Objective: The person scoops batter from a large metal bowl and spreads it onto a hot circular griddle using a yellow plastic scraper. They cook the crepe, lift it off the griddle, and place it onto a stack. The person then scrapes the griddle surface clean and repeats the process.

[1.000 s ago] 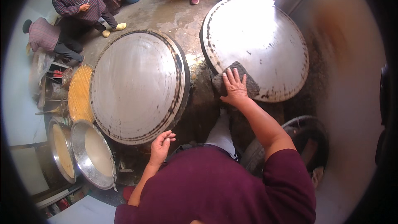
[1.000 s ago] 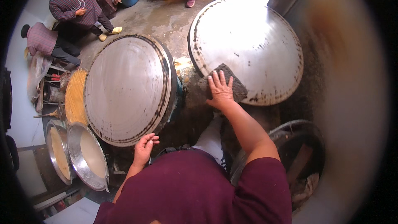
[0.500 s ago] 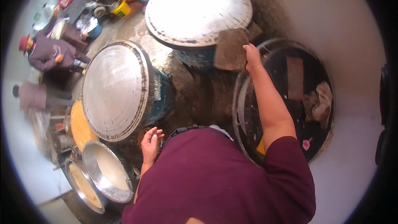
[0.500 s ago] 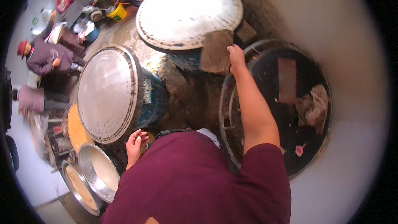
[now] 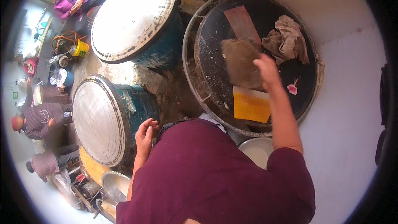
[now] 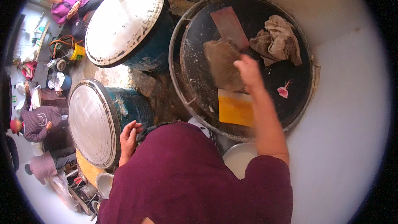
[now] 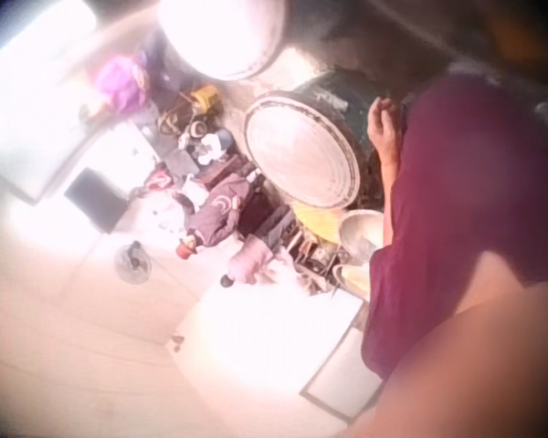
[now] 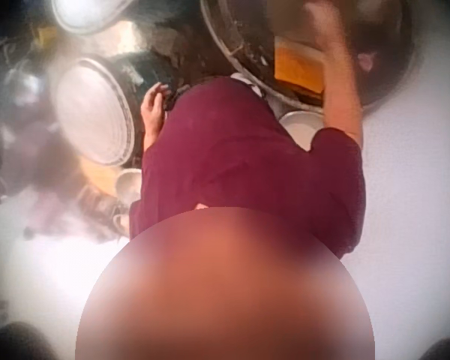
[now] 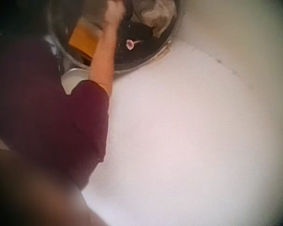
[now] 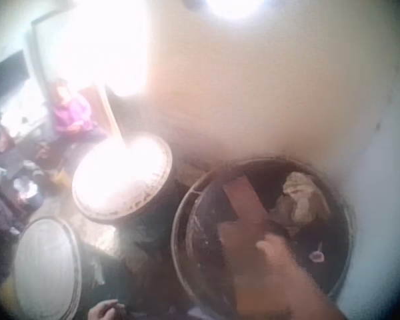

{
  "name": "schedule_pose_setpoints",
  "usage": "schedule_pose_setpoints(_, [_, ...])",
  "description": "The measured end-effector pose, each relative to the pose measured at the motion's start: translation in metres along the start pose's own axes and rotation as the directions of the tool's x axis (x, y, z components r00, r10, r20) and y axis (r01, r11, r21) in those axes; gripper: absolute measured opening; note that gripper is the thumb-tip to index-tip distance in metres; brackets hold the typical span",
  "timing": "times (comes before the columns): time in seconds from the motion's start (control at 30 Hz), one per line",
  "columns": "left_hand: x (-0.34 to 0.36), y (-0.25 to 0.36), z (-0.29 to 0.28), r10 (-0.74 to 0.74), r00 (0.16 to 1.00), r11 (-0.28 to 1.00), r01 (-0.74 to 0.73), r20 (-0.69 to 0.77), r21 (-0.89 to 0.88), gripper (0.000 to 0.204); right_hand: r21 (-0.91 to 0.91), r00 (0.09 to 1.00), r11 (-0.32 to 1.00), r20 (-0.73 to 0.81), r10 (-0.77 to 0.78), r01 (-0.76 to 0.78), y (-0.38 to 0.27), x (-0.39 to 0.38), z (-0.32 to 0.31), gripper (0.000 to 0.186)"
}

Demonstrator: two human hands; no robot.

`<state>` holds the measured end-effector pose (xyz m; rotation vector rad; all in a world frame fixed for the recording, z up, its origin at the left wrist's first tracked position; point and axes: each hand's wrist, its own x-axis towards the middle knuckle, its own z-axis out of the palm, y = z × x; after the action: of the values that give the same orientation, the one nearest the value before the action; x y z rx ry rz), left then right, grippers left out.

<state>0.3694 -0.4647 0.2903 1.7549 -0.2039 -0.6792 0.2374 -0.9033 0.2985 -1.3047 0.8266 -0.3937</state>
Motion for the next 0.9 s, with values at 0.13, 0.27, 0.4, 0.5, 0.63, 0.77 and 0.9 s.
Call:
schedule_pose_setpoints(0.13, [-0.002,0.003,0.006,0.016,1.0,0.999,-0.016,-0.004,0.048,0.027,-0.837,0.932,0.492,0.054,-0.357,0.237,-0.033,-0.022,-0.042,0.031])
schedule_pose_setpoints(0.27, [-0.014,0.0,0.006,0.002,0.998,0.994,0.004,-0.06,0.107,0.027,-0.972,0.964,0.094,0.194,-0.181,0.213,0.015,-0.023,-0.024,0.035])
schedule_pose_setpoints(0.4, [-0.045,-0.008,-0.003,-0.029,0.988,0.999,0.032,-0.151,0.017,0.029,-0.899,0.877,0.088,0.391,-0.278,0.429,0.074,-0.019,-0.011,0.039])
schedule_pose_setpoints(0.5, [-0.069,-0.024,-0.019,-0.083,0.974,0.994,0.096,-0.21,0.054,0.029,-0.932,0.9,-0.007,0.353,-0.257,0.363,0.085,-0.012,-0.019,0.04])
schedule_pose_setpoints(0.63, [-0.111,-0.059,-0.038,-0.142,0.939,0.989,0.124,-0.314,-0.074,0.029,-0.94,0.919,-0.045,0.339,-0.199,0.337,0.077,-0.013,-0.02,0.037])
schedule_pose_setpoints(0.77, [-0.169,-0.096,-0.068,-0.217,0.878,0.975,0.172,-0.426,-0.14,0.029,-0.951,0.936,-0.03,0.309,-0.167,0.309,0.074,-0.027,0.003,0.038])
schedule_pose_setpoints(0.9, [-0.249,-0.145,-0.123,-0.13,0.704,0.963,0.257,-0.699,0.08,0.031,-0.884,0.872,0.084,0.431,-0.232,0.46,0.087,-0.058,0.042,0.04])
